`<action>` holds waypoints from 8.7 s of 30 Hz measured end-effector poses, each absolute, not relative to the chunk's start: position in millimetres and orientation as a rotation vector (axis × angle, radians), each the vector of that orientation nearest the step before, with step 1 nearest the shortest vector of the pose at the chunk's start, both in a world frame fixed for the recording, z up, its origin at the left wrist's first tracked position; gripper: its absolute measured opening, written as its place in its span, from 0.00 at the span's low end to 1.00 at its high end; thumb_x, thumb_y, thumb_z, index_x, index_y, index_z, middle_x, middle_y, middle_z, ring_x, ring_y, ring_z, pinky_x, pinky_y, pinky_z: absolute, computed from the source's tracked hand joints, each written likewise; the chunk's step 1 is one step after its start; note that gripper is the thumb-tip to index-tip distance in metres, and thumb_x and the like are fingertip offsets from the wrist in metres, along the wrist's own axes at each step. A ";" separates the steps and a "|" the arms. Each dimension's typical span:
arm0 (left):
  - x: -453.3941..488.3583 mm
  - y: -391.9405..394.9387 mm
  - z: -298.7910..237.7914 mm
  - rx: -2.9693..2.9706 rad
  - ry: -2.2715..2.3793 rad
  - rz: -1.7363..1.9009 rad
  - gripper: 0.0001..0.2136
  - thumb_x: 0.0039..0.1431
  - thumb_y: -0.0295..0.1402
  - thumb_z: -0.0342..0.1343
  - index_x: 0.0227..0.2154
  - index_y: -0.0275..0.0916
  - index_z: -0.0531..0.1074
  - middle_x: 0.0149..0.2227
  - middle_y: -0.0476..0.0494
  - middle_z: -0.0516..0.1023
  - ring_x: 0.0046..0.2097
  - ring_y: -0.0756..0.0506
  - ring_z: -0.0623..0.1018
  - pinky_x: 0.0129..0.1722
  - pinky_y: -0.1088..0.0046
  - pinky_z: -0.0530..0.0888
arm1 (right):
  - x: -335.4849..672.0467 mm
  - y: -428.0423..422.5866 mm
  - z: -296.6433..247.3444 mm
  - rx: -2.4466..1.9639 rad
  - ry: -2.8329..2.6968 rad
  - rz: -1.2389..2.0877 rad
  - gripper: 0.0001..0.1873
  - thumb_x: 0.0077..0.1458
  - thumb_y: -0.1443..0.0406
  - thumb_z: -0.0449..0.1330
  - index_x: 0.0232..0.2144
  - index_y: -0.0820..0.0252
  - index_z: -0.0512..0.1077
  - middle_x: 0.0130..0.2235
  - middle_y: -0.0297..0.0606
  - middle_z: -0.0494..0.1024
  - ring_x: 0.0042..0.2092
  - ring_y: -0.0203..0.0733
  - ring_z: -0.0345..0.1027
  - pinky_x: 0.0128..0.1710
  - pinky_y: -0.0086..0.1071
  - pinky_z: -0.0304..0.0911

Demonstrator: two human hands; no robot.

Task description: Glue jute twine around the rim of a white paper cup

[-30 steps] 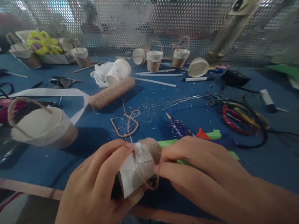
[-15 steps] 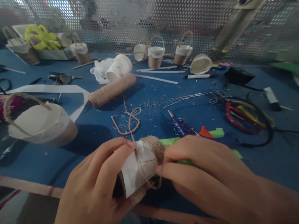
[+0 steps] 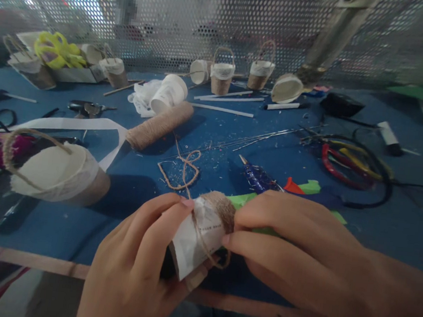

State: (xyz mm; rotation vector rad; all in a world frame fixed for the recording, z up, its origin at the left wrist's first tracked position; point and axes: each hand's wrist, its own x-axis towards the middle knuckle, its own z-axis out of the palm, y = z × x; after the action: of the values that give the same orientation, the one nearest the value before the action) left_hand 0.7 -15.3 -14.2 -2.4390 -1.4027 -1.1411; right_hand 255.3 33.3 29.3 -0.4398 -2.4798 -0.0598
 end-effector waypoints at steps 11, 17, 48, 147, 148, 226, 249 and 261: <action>0.5 -17.7 -13.9 -2.442 -1.428 -1.147 0.23 0.70 0.45 0.64 0.63 0.44 0.69 0.57 0.39 0.83 0.54 0.38 0.86 0.51 0.61 0.86 | 255.1 34.2 27.6 -0.438 -2.461 -0.097 0.09 0.74 0.60 0.61 0.47 0.62 0.73 0.44 0.38 0.79 0.46 0.41 0.71 0.49 0.36 0.69; -0.3 -17.5 -15.0 -2.439 -1.427 -1.144 0.23 0.71 0.45 0.62 0.63 0.43 0.69 0.57 0.38 0.82 0.55 0.38 0.85 0.50 0.60 0.86 | 253.7 34.2 28.6 -0.423 -2.456 -0.101 0.09 0.73 0.61 0.62 0.47 0.62 0.74 0.43 0.39 0.80 0.44 0.42 0.74 0.47 0.36 0.70; 2.8 -18.3 -14.4 -2.435 -1.442 -1.155 0.22 0.72 0.45 0.62 0.62 0.44 0.69 0.57 0.38 0.83 0.56 0.38 0.85 0.51 0.60 0.87 | 250.4 34.2 37.1 -0.464 -2.569 -0.003 0.15 0.76 0.62 0.59 0.36 0.60 0.78 0.37 0.37 0.82 0.39 0.39 0.77 0.43 0.32 0.74; 1.6 -17.0 -15.6 -2.402 -1.420 -1.140 0.23 0.70 0.45 0.64 0.62 0.42 0.70 0.57 0.38 0.83 0.54 0.38 0.86 0.50 0.61 0.87 | 250.9 36.9 30.4 -0.435 -2.517 -0.017 0.12 0.77 0.62 0.56 0.41 0.61 0.76 0.40 0.36 0.80 0.41 0.41 0.73 0.42 0.36 0.68; 1.4 -17.0 -15.8 -2.408 -1.418 -1.141 0.23 0.70 0.44 0.64 0.62 0.42 0.70 0.57 0.38 0.83 0.55 0.38 0.86 0.51 0.61 0.87 | 250.8 36.8 30.2 -0.435 -2.518 -0.012 0.12 0.77 0.62 0.57 0.41 0.61 0.76 0.40 0.36 0.80 0.41 0.41 0.72 0.42 0.36 0.68; 2.4 -19.1 -12.8 -2.421 -1.410 -1.148 0.22 0.69 0.43 0.65 0.61 0.42 0.69 0.55 0.36 0.84 0.52 0.36 0.87 0.47 0.58 0.88 | 246.9 36.3 35.9 -0.434 -2.529 -0.016 0.19 0.76 0.70 0.48 0.36 0.60 0.76 0.35 0.36 0.80 0.37 0.39 0.70 0.36 0.34 0.67; 1.5 -18.3 -12.9 -2.356 -1.442 -1.067 0.21 0.75 0.47 0.58 0.61 0.41 0.67 0.53 0.40 0.82 0.50 0.42 0.85 0.45 0.69 0.82 | 252.1 33.2 31.4 -0.531 -2.512 -0.060 0.12 0.70 0.73 0.50 0.42 0.59 0.73 0.46 0.40 0.83 0.48 0.40 0.78 0.42 0.33 0.72; 3.0 -20.3 -17.3 -2.351 -1.520 -1.131 0.20 0.74 0.48 0.59 0.61 0.44 0.68 0.56 0.40 0.83 0.53 0.39 0.85 0.49 0.63 0.82 | 250.5 40.6 27.0 -0.539 -2.460 -0.174 0.17 0.75 0.71 0.49 0.37 0.58 0.75 0.46 0.42 0.85 0.42 0.39 0.79 0.37 0.33 0.75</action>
State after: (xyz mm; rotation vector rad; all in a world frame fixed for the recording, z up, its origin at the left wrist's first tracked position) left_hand 3.0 -20.3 -17.3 -2.3507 -1.5197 -1.1311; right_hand 250.5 40.6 27.0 -0.5392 -2.4600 -0.1742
